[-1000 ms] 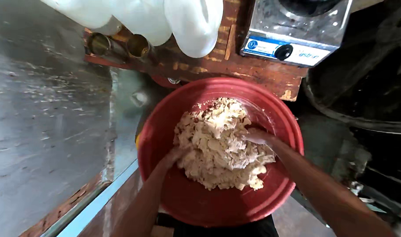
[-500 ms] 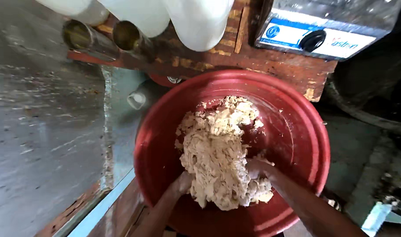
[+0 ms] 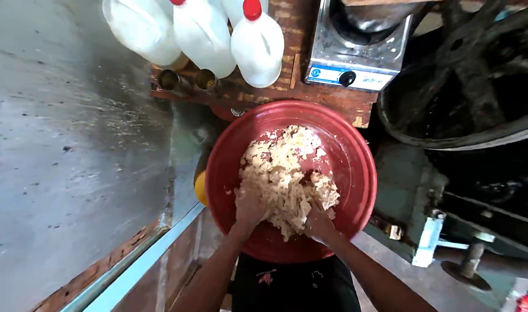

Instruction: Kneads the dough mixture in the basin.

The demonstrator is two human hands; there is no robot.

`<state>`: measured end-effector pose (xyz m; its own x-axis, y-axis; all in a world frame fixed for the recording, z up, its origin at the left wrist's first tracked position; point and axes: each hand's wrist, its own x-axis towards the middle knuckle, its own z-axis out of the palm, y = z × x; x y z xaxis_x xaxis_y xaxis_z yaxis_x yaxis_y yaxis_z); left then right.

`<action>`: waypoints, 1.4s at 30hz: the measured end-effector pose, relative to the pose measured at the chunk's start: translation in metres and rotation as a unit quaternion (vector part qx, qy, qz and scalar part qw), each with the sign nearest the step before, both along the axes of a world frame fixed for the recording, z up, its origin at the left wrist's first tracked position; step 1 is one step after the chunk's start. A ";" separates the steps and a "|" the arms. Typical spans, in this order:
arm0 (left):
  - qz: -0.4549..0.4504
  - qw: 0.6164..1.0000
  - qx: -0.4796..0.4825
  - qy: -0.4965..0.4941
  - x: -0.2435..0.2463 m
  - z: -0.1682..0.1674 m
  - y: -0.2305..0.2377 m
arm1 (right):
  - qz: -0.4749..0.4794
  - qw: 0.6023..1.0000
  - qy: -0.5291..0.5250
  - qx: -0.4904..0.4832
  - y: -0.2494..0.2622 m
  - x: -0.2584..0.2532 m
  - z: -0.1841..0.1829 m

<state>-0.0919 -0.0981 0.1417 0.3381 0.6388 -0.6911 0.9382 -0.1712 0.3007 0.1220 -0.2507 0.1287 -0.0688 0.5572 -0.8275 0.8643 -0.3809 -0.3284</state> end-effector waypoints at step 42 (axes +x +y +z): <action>0.344 0.874 -0.073 -0.335 0.131 0.013 -0.017 | -0.657 0.636 0.381 0.137 0.088 -0.031 0.093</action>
